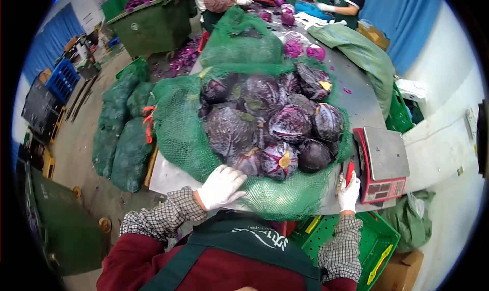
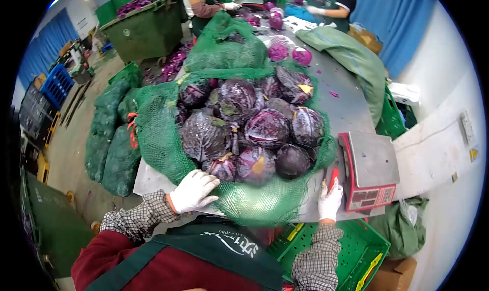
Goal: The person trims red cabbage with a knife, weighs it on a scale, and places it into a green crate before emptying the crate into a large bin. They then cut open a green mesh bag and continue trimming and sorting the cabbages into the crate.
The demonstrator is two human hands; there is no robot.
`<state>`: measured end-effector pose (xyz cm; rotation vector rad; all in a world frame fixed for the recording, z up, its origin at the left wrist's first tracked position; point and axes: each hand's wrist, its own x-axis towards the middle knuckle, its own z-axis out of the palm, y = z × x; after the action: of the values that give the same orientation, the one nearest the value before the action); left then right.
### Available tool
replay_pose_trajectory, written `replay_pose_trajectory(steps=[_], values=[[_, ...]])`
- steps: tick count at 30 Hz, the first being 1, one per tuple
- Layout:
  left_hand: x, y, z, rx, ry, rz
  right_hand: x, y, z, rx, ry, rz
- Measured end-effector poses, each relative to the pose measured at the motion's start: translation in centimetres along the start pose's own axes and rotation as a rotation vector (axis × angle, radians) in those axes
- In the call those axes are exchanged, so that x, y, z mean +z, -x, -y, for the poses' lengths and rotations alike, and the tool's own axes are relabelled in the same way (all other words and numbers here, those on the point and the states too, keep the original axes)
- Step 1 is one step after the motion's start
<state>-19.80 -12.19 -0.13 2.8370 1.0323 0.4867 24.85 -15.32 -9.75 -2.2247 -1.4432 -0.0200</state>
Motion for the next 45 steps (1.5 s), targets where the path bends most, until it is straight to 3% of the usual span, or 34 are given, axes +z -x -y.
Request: replay_pose_trajectory(steps=[4,5,9,13,14,15,18,20,23,26,29,30,33,35,36,37,39,41,43,45], values=[[0.2,5.3,-0.4,-0.237,-0.174,0.154,1.0,0.9,1.7,0.030,0.114,0.101],[1.9,6.8,-0.4,-0.344,-0.135,0.370,0.7,1.0,2.2,0.068,0.175,0.105],[5.5,10.2,-1.0,-0.378,-0.176,0.310,1.8,-0.1,1.4,0.203,0.131,0.151],[3.3,9.0,0.1,-0.255,-0.030,0.445,2.2,1.9,-2.7,0.038,0.020,-0.031],[3.1,9.0,0.8,-0.219,0.134,0.336,4.5,2.8,-5.5,-0.178,-0.165,-0.305],[0.7,7.1,0.2,-0.218,0.253,0.254,-1.5,4.1,-0.3,0.372,-0.643,0.066],[-4.6,1.2,-0.4,-0.163,0.386,-0.077,-3.5,8.1,1.4,0.575,-1.069,0.041],[-4.8,-2.4,-0.1,-0.136,0.419,-0.259,-4.5,9.1,3.3,0.673,-1.162,-0.042],[-1.7,-9.0,-0.5,0.066,0.120,-0.173,-5.9,11.4,3.5,0.680,-1.302,-0.187],[4.9,-12.6,-0.4,0.081,-0.107,0.146,-5.2,15.0,-0.1,0.789,-1.220,-0.318],[6.0,-13.3,-3.3,-0.011,-0.080,0.176,-5.0,18.9,-0.6,0.997,-1.163,-0.354],[6.2,-12.9,-3.9,0.081,-0.139,0.122,-5.0,20.2,-0.4,1.076,-1.144,-0.349],[6.2,-12.5,-5.1,0.265,-0.062,0.102,-0.3,23.1,-0.4,1.078,-1.223,-0.328],[7.0,-12.8,-4.2,0.375,0.125,-0.026,3.0,23.8,1.1,1.035,-1.325,-0.341],[7.0,-12.6,-4.2,0.310,0.100,0.019,3.5,23.8,1.9,1.054,-1.189,-0.275],[7.0,-12.6,-4.4,0.245,0.076,0.062,4.4,23.3,1.8,1.179,-1.318,-0.369],[7.0,-12.9,-4.1,0.171,0.110,0.144,0.7,19.6,5.8,1.088,-1.621,-0.431],[6.7,-13.3,-4.2,0.098,0.073,0.186,3.5,19.7,4.7,1.024,-1.469,-0.472],[6.7,-13.7,-3.8,0.083,0.130,0.211,4.2,19.6,3.7,1.040,-1.320,-0.333],[6.2,-14.1,-3.5,0.063,0.149,0.238,4.1,19.6,2.8,1.016,-1.486,-0.270]])
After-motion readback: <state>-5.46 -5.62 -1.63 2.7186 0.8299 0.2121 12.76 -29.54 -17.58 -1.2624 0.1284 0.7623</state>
